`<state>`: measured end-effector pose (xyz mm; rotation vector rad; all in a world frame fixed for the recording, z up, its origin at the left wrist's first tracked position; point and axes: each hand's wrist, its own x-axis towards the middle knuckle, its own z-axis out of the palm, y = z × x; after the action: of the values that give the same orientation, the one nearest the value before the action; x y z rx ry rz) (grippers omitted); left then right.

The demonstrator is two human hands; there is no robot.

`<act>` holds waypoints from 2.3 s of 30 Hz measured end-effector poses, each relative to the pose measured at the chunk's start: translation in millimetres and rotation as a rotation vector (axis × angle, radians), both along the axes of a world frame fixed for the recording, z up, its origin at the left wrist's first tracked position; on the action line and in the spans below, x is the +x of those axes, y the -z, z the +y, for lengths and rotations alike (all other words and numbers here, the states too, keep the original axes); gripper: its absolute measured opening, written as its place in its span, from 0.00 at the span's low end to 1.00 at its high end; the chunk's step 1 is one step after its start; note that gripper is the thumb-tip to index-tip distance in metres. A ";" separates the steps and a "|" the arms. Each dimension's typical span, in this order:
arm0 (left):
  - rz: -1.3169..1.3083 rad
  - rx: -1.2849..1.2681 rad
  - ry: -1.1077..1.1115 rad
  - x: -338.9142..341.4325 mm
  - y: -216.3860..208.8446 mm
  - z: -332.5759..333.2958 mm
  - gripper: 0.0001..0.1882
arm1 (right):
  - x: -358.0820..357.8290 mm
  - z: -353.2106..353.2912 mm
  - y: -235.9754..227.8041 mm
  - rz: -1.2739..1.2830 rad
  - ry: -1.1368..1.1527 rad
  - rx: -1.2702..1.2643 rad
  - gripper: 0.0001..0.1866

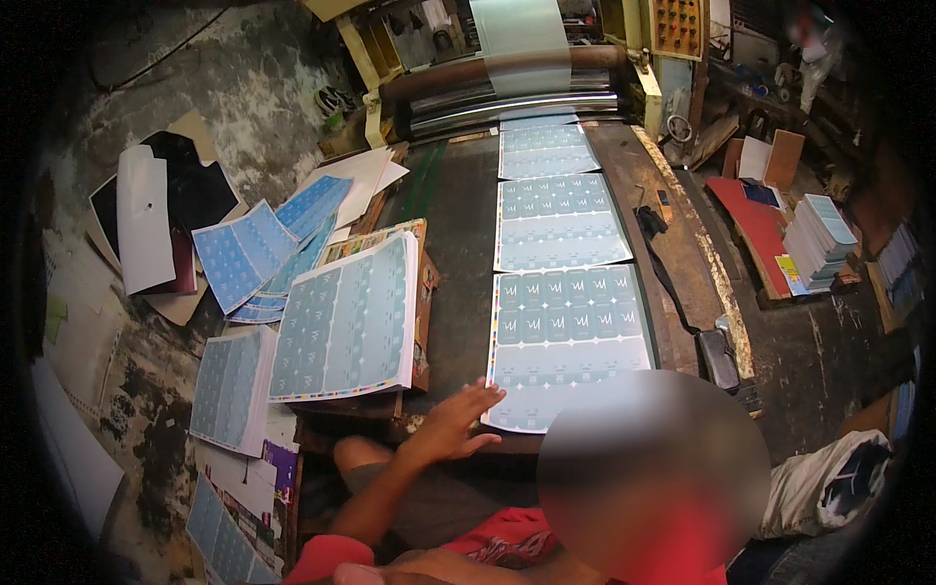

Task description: The person picks up individual printed paper sheets from a stack and places them onto the conveyor belt of a printing press one at a time. The sheets are aligned and fed into the rollers of the machine.

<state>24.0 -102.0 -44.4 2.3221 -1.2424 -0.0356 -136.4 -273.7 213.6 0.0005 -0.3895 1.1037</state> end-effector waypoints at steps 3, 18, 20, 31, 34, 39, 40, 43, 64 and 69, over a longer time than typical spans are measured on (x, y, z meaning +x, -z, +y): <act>-0.122 -0.081 -0.102 10.2 -70.0 9.7 0.52 | 16.6 -8.5 10.5 -0.252 0.112 -0.020 0.33; 0.227 -0.264 -0.417 38.9 -30.4 116.1 0.34 | 12.5 7.5 -6.2 0.023 -0.066 0.008 0.35; 0.254 -0.355 -0.456 40.0 -27.4 114.3 0.30 | 10.4 8.5 -6.4 0.019 -0.047 0.013 0.35; 0.258 -0.942 -0.888 25.7 -46.7 105.3 0.18 | 57.3 9.0 49.5 -0.483 0.022 -0.424 0.38; 0.027 -0.640 -0.495 12.8 -57.2 84.9 0.09 | 82.0 13.9 142.5 -0.239 0.225 -0.719 0.36; 0.107 -0.213 -0.015 -20.1 -62.0 59.6 0.15 | 95.0 -24.7 246.8 0.123 0.660 -0.797 0.28; 0.065 -0.163 -0.020 -26.5 -66.1 56.9 0.19 | 93.5 -26.8 253.6 0.192 0.763 -0.854 0.23; -0.058 -0.109 -0.095 -28.8 -72.3 55.9 0.31 | 79.9 -33.7 294.5 0.332 0.786 -0.922 0.18; 0.031 -0.520 -0.835 29.0 16.1 106.1 0.13 | 64.1 -49.2 343.9 0.720 0.876 -0.883 0.31; -0.144 -0.349 -0.730 23.2 14.4 102.2 0.12 | 90.4 -51.6 344.7 0.671 0.922 -0.802 0.30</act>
<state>47.1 0.1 -58.8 2.3407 -0.3512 0.5564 -46.0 -325.3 -131.2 -0.4626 0.6359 0.2329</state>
